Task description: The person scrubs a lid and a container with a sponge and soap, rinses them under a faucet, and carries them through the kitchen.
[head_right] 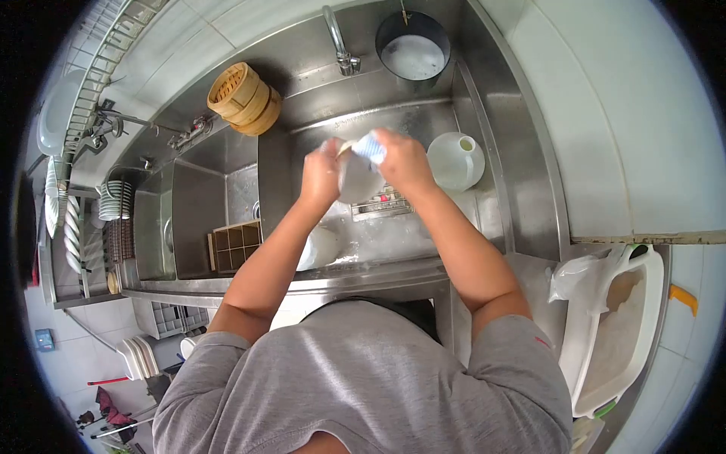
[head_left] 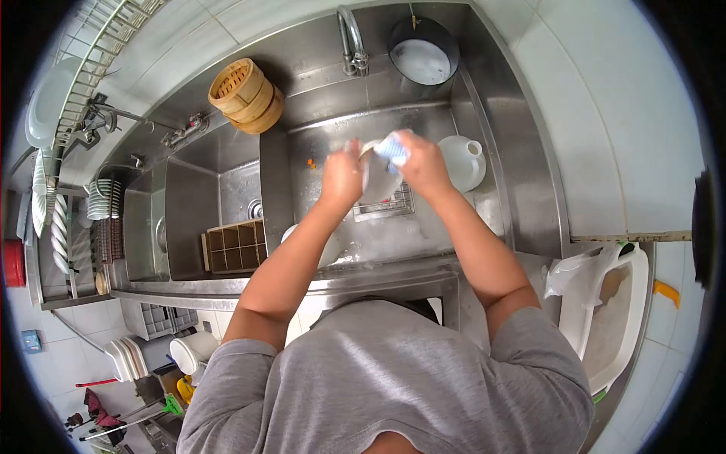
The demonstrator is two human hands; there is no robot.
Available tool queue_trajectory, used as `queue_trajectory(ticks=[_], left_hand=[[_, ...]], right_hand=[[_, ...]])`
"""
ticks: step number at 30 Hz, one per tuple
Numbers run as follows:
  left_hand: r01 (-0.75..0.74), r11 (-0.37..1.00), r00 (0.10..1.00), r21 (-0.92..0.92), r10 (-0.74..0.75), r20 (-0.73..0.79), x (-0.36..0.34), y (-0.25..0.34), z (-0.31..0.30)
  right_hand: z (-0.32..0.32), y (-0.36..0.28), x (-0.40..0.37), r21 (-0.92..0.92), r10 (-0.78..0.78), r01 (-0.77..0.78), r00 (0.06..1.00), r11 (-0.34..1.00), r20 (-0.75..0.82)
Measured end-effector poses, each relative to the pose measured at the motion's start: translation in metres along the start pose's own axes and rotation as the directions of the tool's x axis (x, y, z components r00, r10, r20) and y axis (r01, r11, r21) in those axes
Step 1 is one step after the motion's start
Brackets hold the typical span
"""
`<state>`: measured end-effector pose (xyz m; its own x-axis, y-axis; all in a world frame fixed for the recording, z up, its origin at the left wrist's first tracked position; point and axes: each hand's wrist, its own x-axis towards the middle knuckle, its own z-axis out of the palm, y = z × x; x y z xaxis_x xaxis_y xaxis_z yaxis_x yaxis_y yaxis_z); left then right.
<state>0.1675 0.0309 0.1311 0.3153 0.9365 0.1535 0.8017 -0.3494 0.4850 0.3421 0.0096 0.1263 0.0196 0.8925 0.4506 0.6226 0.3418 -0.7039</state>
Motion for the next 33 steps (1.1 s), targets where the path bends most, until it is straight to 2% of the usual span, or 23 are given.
queue_trajectory(ticks=[2,4,5,6,7,8,10,12,13,14,17,18,20,21,22,24,25,26,27,28,29,32,33], left_hand=[[-0.068,0.970,0.968,-0.235,0.007,-0.253,0.014,0.012,-0.012],[-0.115,0.921,0.953,-0.372,-0.004,-0.304,0.013,0.022,-0.020],[-0.129,0.817,0.950,-0.562,-0.061,-0.307,0.014,0.021,-0.018],[-0.138,0.674,0.949,-0.726,-0.119,-0.292,0.010,0.024,-0.019],[-0.152,0.549,0.953,-0.822,-0.139,-0.269,0.003,0.028,-0.019],[-0.145,0.551,0.952,-0.821,-0.147,-0.267,-0.007,0.031,-0.020],[0.108,0.814,0.969,-0.571,-0.214,-0.121,-0.022,0.041,-0.026],[0.120,0.876,0.977,-0.467,-0.187,-0.100,-0.026,0.036,-0.028],[0.034,0.951,0.993,-0.308,-0.066,-0.096,-0.027,0.034,-0.028],[-0.059,0.988,0.997,-0.142,0.050,-0.067,-0.030,0.032,-0.027],[-0.161,0.978,0.987,-0.130,0.162,-0.005,-0.029,0.036,-0.038],[-0.215,0.971,0.976,-0.110,0.216,0.000,-0.028,0.037,-0.041],[-0.228,0.971,0.973,-0.067,0.230,0.033,-0.028,0.032,-0.047],[-0.321,0.945,0.947,-0.066,0.317,-0.060,-0.027,0.026,-0.046],[-0.409,0.911,0.905,-0.054,0.398,-0.151,-0.028,0.018,-0.046],[-0.409,0.912,0.903,-0.032,0.400,-0.155,-0.030,0.010,-0.053],[-0.559,0.829,0.803,0.036,0.551,-0.225,-0.030,0.013,-0.060],[-0.687,0.718,0.672,0.111,0.686,-0.278,-0.030,0.014,-0.064],[-0.724,0.687,0.652,0.060,0.710,-0.265,-0.035,0.010,-0.060],[-0.726,0.686,0.653,0.049,0.710,-0.263,-0.038,0.010,-0.052],[-0.728,0.685,0.656,0.024,0.706,-0.268,-0.041,0.010,-0.044],[-0.734,0.679,0.662,0.017,0.720,-0.209,-0.041,0.007,-0.031],[-0.536,0.756,0.838,-0.377,0.419,-0.350,-0.041,0.009,-0.023]], right_hand=[[0.007,0.004,0.002,0.043,0.069,-0.067,0.996,0.997,-0.055],[0.029,0.008,-0.011,0.378,0.545,-0.460,0.824,0.803,-0.156],[0.041,0.010,-0.018,0.569,0.588,-0.402,0.787,0.718,-0.186],[0.039,0.007,-0.021,0.572,0.586,-0.399,0.790,0.717,-0.183],[0.036,0.006,-0.025,0.635,0.583,-0.364,0.794,0.682,-0.171],[0.032,0.006,-0.029,0.692,0.581,-0.331,0.798,0.642,-0.157],[0.018,0.008,-0.029,0.623,0.567,-0.389,0.816,0.679,-0.108],[-0.001,-0.002,-0.026,0.421,0.253,-0.193,0.963,0.886,-0.091],[-0.011,-0.010,-0.022,0.222,0.055,-0.022,0.988,0.975,-0.143],[-0.017,-0.019,-0.019,0.220,0.057,-0.027,0.989,0.975,-0.135],[-0.023,-0.035,-0.016,0.182,-0.205,0.200,0.979,0.963,0.009],[-0.023,-0.030,-0.016,0.182,-0.207,0.201,0.978,0.962,0.014],[-0.024,-0.012,-0.018,0.560,-0.056,-0.060,0.981,0.826,0.187],[-0.029,-0.006,-0.020,0.577,0.038,-0.227,0.947,0.785,0.320],[-0.032,0.001,-0.024,0.579,0.030,-0.226,0.945,0.783,0.327],[-0.034,0.019,-0.036,0.389,0.277,-0.500,0.819,0.773,0.502],[-0.038,0.026,-0.041,0.219,0.064,-0.202,0.857,0.955,0.511],[-0.035,0.031,-0.046,0.217,0.069,-0.206,0.857,0.954,0.511],[-0.033,0.029,-0.051,0.479,0.251,-0.528,0.812,0.701,0.528],[-0.031,0.026,-0.055,0.652,0.391,-0.704,0.705,0.282,0.592],[-0.027,0.024,-0.054,0.715,0.346,-0.696,0.657,-0.062,0.670],[-0.015,-0.004,-0.047,0.755,0.254,-0.652,0.720,-0.069,0.645],[-0.012,-0.003,-0.042,0.778,0.309,-0.620,0.725,-0.095,0.616]])
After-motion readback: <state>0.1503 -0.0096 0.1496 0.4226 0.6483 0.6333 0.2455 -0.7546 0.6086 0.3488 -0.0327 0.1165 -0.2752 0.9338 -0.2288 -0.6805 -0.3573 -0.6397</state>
